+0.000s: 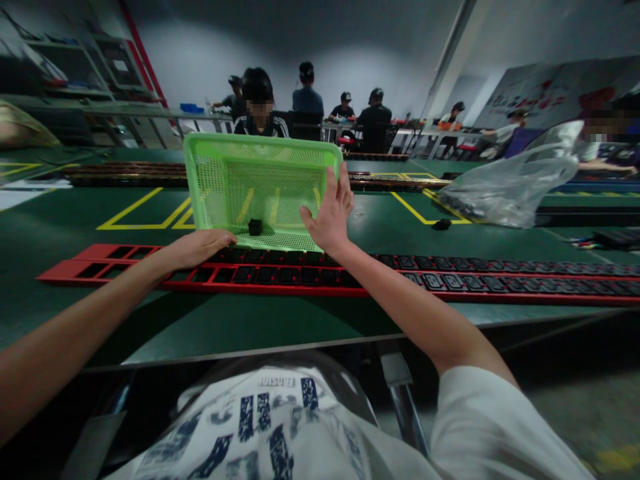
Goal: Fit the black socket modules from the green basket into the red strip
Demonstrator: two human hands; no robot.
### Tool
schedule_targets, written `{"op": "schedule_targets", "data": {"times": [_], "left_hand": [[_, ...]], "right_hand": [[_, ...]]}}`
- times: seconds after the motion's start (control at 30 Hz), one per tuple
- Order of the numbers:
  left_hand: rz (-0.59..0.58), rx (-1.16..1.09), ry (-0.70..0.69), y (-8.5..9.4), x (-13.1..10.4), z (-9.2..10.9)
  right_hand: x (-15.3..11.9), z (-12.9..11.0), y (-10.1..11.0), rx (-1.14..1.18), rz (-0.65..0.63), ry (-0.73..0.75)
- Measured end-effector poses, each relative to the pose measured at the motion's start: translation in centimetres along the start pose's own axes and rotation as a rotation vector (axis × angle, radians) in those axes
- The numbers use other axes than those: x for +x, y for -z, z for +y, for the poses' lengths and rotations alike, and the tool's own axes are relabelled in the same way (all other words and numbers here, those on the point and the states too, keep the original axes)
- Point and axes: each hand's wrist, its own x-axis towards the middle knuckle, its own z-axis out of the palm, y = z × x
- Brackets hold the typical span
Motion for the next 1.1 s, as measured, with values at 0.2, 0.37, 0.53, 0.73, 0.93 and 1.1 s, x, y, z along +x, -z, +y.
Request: {"op": "schedule_targets", "data": {"times": [0.2, 0.37, 0.53, 0.73, 0.93, 1.1], "left_hand": [[-0.015, 0.034, 0.010, 0.4, 0.0, -0.6], [-0.029, 0.073, 0.034, 0.7, 0.0, -0.9], [-0.043, 0.081, 0.045, 0.9, -0.1, -0.4], [-0.005, 0.126, 0.186, 0.9, -0.2, -0.1], [0.108, 0.051, 0.304, 0.4, -0.6, -0.2], [0.135, 0.038, 0.237, -0.2, -0.6, -0.9]], "right_hand": [[1.5, 3.0, -2.1, 0.257, -0.009, -0.113], [1.7, 3.1, -2.1, 0.453, -0.175, -0.194], [1.4, 3.2, -2.3, 0.455, -0.252, -0.238], [1.1, 2.3, -1.4, 0.283, -0.143, -0.140], [0.1, -0.1, 0.2, 0.213, -0.180, -0.071], [-0.3, -0.6, 0.5, 0.210, -0.220, 0.000]]}}
